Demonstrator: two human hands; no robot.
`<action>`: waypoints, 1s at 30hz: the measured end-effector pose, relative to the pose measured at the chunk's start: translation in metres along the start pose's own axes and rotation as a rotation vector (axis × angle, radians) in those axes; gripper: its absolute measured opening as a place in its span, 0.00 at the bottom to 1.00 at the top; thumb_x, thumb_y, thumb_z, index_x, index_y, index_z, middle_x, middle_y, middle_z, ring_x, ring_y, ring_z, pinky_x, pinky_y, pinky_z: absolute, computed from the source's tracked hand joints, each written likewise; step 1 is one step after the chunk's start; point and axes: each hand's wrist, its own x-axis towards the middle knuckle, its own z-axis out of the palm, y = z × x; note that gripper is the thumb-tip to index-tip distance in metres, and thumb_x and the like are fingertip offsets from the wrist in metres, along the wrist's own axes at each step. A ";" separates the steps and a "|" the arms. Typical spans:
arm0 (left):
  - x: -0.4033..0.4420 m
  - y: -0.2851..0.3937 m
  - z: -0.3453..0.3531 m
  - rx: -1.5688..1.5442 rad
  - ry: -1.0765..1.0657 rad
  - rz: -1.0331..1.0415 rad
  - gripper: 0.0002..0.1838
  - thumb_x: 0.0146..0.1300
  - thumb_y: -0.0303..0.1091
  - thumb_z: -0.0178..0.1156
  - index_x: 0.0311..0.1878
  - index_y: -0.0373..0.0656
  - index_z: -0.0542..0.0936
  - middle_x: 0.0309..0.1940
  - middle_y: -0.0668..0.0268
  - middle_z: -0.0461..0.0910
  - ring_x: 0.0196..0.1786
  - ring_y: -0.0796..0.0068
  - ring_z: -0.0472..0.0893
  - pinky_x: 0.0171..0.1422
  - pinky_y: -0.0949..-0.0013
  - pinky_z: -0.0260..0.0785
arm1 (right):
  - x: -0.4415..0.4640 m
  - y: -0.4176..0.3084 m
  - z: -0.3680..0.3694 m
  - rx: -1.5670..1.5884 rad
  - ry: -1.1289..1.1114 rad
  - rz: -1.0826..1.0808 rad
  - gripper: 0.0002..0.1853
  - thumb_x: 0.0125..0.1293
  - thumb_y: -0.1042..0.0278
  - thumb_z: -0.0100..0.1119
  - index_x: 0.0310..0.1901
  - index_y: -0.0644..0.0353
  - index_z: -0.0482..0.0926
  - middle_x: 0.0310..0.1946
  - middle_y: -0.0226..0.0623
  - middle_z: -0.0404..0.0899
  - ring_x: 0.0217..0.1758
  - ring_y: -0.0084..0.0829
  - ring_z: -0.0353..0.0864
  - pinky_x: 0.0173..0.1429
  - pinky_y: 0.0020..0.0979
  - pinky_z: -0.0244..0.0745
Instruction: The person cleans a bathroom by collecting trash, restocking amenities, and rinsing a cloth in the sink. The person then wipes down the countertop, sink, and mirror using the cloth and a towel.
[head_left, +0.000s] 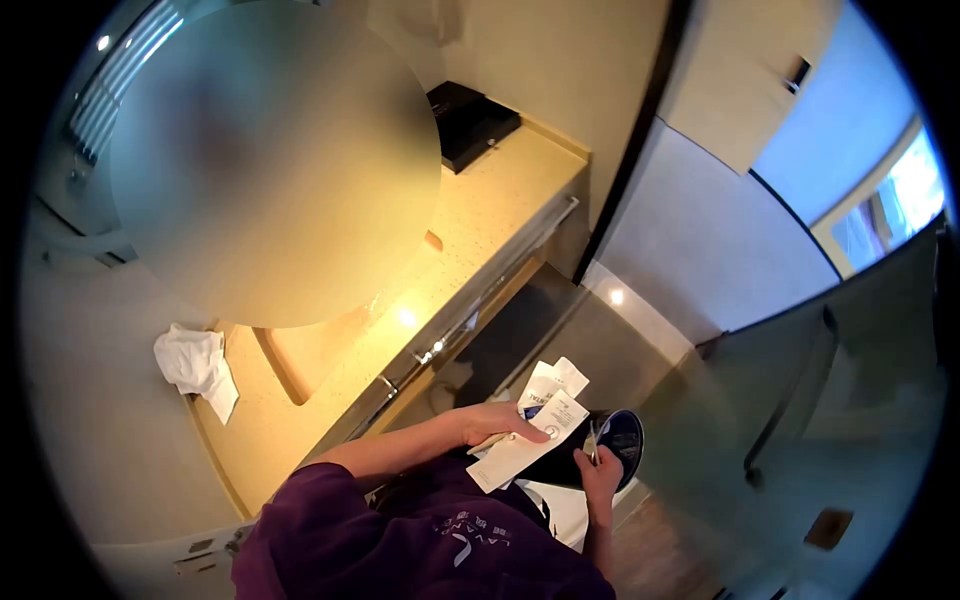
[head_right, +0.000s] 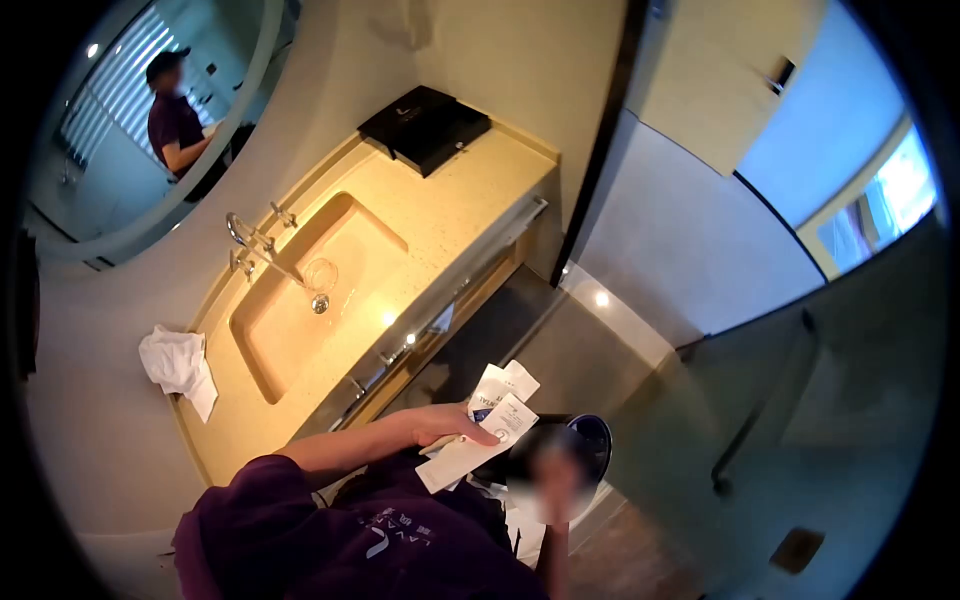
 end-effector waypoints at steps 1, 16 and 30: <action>-0.002 0.023 -0.022 -0.046 -0.012 -0.075 0.30 0.59 0.29 0.75 0.65 0.44 0.77 0.54 0.67 0.82 0.54 0.74 0.82 0.59 0.66 0.76 | 0.025 -0.010 0.008 0.003 -0.016 0.033 0.17 0.59 0.69 0.74 0.23 0.62 0.72 0.18 0.22 0.64 0.24 0.17 0.59 0.28 0.29 0.56; 0.067 0.179 -0.028 -0.125 0.062 0.247 0.31 0.60 0.30 0.73 0.66 0.38 0.74 0.55 0.61 0.81 0.51 0.71 0.83 0.56 0.65 0.77 | 0.214 -0.050 -0.056 -0.002 0.099 -0.173 0.05 0.67 0.70 0.68 0.40 0.61 0.84 0.31 0.20 0.80 0.34 0.14 0.71 0.40 0.22 0.65; 0.382 0.347 0.084 -0.092 0.058 -0.005 0.20 0.64 0.31 0.71 0.58 0.38 0.81 0.45 0.62 0.86 0.42 0.72 0.86 0.45 0.68 0.81 | 0.486 -0.064 -0.222 0.145 0.215 0.014 0.14 0.64 0.66 0.71 0.26 0.59 0.76 0.20 0.21 0.72 0.23 0.14 0.70 0.26 0.25 0.62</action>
